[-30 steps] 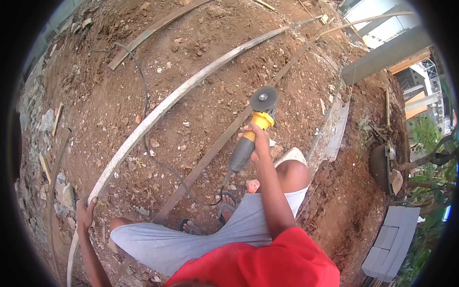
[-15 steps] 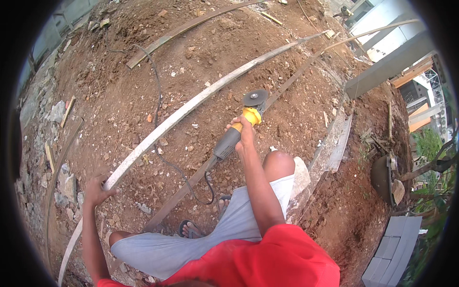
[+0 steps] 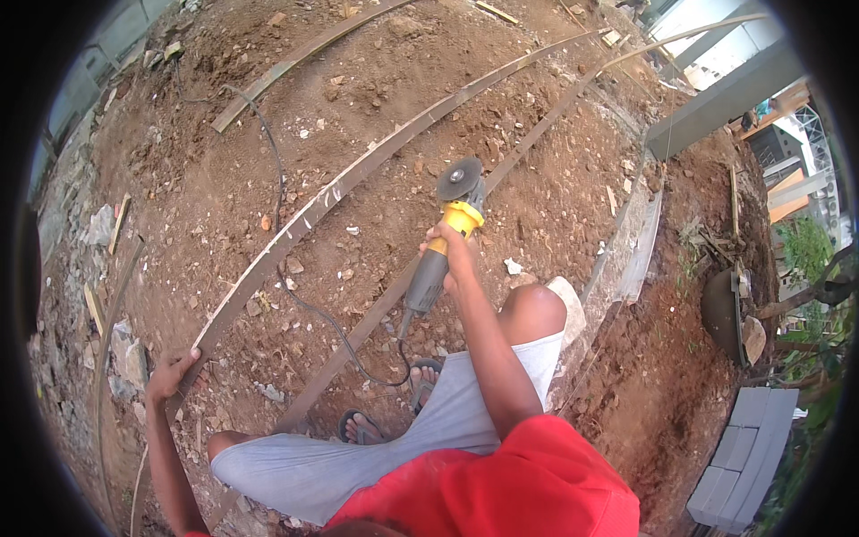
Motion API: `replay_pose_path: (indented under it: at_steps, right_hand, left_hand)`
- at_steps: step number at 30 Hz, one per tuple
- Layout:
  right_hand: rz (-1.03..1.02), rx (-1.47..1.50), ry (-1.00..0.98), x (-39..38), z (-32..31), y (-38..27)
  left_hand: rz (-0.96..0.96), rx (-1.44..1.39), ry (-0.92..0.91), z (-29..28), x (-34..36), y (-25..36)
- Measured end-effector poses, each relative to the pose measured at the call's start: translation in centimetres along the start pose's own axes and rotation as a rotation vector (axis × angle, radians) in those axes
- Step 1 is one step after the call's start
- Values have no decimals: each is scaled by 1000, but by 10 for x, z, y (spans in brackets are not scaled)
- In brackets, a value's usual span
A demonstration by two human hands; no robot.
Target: The person measures metal rods with a tape measure, marks them, and cuts them using an angle grinder. The person handles the rods and grinder repeatedly to produce cut pieces.
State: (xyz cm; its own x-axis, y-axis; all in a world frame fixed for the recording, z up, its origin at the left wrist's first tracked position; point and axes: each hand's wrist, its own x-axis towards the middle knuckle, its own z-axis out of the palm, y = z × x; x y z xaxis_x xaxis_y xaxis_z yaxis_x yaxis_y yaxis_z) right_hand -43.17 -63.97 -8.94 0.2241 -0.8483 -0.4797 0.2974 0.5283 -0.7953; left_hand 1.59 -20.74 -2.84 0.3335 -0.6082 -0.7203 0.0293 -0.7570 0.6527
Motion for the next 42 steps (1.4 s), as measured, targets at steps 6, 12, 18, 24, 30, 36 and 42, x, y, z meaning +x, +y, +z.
replay_pose_path:
  at_steps: [6,12,18,24,30,36,42]
  right_hand:
    - [6,30,25,4,2,-7]
    - [22,66,27,19,4,-3]
    - [34,-22,33,21,-8,6]
    - [61,-43,23,16,-25,5]
    - [37,-70,72,20,-11,6]
    - [92,-29,78,21,4,9]
    - [69,-27,58,9,8,16]
  left_hand:
    - [-196,-211,-401,-31,49,24]
    - [177,247,290,-21,7,-31]
    - [226,632,746,4,-80,-111]
    - [4,849,714,-12,-57,-130]
    - [130,835,774,50,-15,-27]
    - [429,859,646,158,109,120]
    - [823,669,688,236,189,210]
